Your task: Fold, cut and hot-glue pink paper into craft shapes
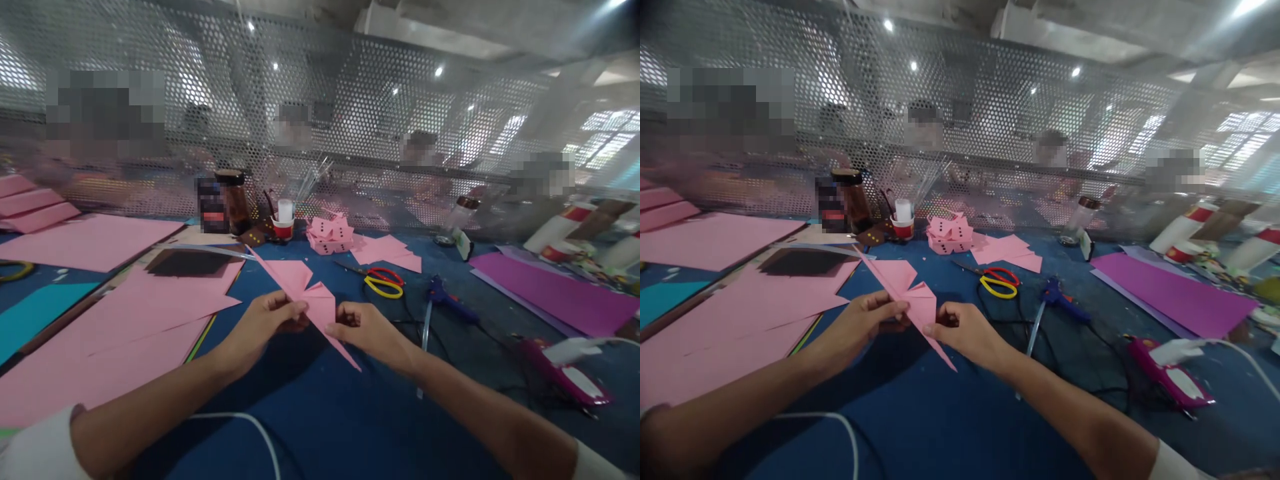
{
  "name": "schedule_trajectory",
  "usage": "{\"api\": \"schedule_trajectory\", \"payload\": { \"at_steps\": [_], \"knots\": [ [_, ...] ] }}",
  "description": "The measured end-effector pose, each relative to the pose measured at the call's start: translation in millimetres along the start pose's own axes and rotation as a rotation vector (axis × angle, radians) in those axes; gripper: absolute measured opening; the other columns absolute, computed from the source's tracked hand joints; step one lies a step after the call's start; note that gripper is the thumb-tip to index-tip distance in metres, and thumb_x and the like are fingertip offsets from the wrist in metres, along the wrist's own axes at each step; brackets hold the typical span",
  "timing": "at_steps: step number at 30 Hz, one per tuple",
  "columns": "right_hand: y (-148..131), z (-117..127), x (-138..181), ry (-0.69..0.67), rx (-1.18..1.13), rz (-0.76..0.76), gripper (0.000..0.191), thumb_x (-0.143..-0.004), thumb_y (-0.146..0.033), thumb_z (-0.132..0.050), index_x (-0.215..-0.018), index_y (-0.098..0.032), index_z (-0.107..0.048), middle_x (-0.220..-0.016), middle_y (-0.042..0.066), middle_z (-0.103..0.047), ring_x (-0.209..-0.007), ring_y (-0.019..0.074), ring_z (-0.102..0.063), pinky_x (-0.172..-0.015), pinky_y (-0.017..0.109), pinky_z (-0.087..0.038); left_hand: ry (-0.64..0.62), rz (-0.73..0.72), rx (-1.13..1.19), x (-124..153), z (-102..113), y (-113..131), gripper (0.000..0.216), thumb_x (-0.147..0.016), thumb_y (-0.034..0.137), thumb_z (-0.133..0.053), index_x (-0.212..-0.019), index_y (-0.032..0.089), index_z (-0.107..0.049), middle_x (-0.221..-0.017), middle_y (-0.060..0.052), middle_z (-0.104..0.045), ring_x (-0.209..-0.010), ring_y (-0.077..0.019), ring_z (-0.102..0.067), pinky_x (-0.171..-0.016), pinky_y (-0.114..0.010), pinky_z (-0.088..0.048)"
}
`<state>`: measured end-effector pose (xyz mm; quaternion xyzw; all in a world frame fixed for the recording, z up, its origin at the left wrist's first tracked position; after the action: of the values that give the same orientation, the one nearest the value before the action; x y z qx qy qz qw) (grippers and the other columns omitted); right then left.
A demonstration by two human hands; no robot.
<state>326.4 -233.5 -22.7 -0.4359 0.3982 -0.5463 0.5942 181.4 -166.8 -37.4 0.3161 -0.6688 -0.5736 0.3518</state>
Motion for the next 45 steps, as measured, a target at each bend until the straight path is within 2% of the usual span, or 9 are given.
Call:
{"api": "schedule_trajectory", "payload": {
  "at_steps": [6, 9, 11, 13, 15, 19, 23, 30, 45],
  "knots": [
    [0.7, -3.3, 1.0, 0.004, -0.066, -0.022, 0.037, -0.079, -0.051, -0.077, -0.083, -0.016, -0.066, -0.078, 0.0, -0.066, -0.072, 0.015, -0.06, -0.066, 0.026, -0.046, -0.114, 0.08, -0.029, 8.2, -19.7, -4.9, 0.026, -0.08, 0.039, -0.078, -0.089, 0.015, -0.073, -0.088, -0.007, -0.074, -0.081, -0.0196, -0.069, -0.078, -0.031, -0.057],
    [-3.4, -4.1, 1.7, 0.001, -0.055, 0.011, 0.031, -0.091, -0.046, -0.065, -0.084, -0.017, -0.065, -0.077, 0.001, -0.067, -0.069, 0.0144, -0.062, -0.066, 0.026, -0.048, -0.104, 0.076, -0.012, 7.1, -18.3, -6.9, 0.024, -0.08, 0.038, -0.077, -0.085, 0.015, -0.072, -0.085, -0.007, -0.074, -0.08, -0.0191, -0.069, -0.077, -0.03, -0.057],
    [-7.3, 4.5, 2.8, 0.076, 0.007, 0.057, 0.023, -0.097, -0.038, -0.057, -0.091, -0.018, -0.064, -0.079, 0.001, -0.068, -0.069, 0.0141, -0.063, -0.067, 0.026, -0.05, -0.081, 0.069, 0.018, 4.7, -13.6, -7.5, 0.023, -0.081, 0.038, -0.077, -0.082, 0.015, -0.071, -0.082, -0.006, -0.073, -0.078, -0.0191, -0.07, -0.077, -0.031, -0.058],
    [-19.4, 17.2, 7.2, 0.194, 0.151, 0.174, 0.011, -0.097, -0.027, -0.057, -0.102, -0.02, -0.063, -0.09, 0.002, -0.069, -0.077, 0.0147, -0.064, -0.072, 0.027, -0.051, -0.061, 0.076, 0.049, 2.8, -9.7, -7.9, 0.023, -0.08, 0.037, -0.077, -0.079, 0.016, -0.068, -0.079, -0.005, -0.073, -0.077, -0.019, -0.07, -0.077, -0.031, -0.058],
    [-41.2, 20.2, 16.5, 0.264, 0.396, 0.366, 0.016, -0.094, -0.018, -0.06, -0.109, -0.023, -0.064, -0.101, 0.004, -0.067, -0.09, 0.0167, -0.063, -0.082, 0.03, -0.05, -0.045, 0.097, 0.065, 2.3, -7.9, -8.3, 0.024, -0.079, 0.037, -0.078, -0.077, 0.016, -0.066, -0.077, -0.004, -0.072, -0.075, -0.0183, -0.07, -0.075, -0.03, -0.058],
    [-70.1, -6.5, 37.4, 0.194, 0.924, 0.679, 0.023, -0.097, -0.014, -0.06, -0.116, -0.026, -0.066, -0.106, 0.005, -0.066, -0.099, 0.0211, -0.056, -0.089, 0.038, -0.045, -0.063, 0.13, 0.048, 5.1, -13.1, -7.4, 0.024, -0.079, 0.036, -0.078, -0.079, 0.015, -0.067, -0.078, -0.004, -0.072, -0.074, -0.0169, -0.07, -0.074, -0.028, -0.058],
    [-77.7, -18.7, 48.7, 0.192, 1.103, 0.806, 0.019, -0.098, -0.017, -0.062, -0.114, -0.024, -0.067, -0.113, 0.005, -0.068, -0.108, 0.0226, -0.053, -0.093, 0.04, -0.041, -0.117, 0.107, 0.014, 7.3, -20.5, -6.0, 0.026, -0.078, 0.037, -0.08, -0.089, 0.015, -0.07, -0.082, -0.004, -0.072, -0.076, -0.0169, -0.07, -0.075, -0.028, -0.057],
    [-72.5, -26.8, 49.2, 0.158, 1.135, 0.853, 0.017, -0.097, -0.016, -0.061, -0.113, -0.021, -0.066, -0.113, 0.005, -0.069, -0.109, 0.0209, -0.054, -0.093, 0.039, -0.039, -0.142, 0.115, -0.011, 7.0, -23.7, -9.7, 0.034, -0.072, 0.038, -0.084, -0.091, 0.014, -0.07, -0.08, -0.003, -0.072, -0.074, -0.0161, -0.067, -0.073, -0.028, -0.056],
    [-64.4, -33.4, 47.8, 0.086, 1.148, 0.87, 0.017, -0.101, -0.014, -0.053, -0.113, -0.016, -0.065, -0.11, 0.005, -0.071, -0.106, 0.0213, -0.055, -0.092, 0.041, -0.039, -0.153, 0.072, -0.023, 5.0, -27.3, -12.2, 0.026, -0.071, 0.031, -0.083, -0.082, 0.015, -0.066, -0.072, 0.0, -0.067, -0.069, -0.0133, -0.061, -0.069, -0.025, -0.05]
  ]
}}
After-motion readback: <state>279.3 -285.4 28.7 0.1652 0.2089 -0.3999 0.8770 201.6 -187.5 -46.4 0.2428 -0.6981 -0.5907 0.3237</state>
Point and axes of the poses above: each hand's wrist, its own x-axis away from the middle knuckle, its own z-axis out of the back of the hand, y = z × x, the point moved 10 cm from there along -x, towards the middle knuckle
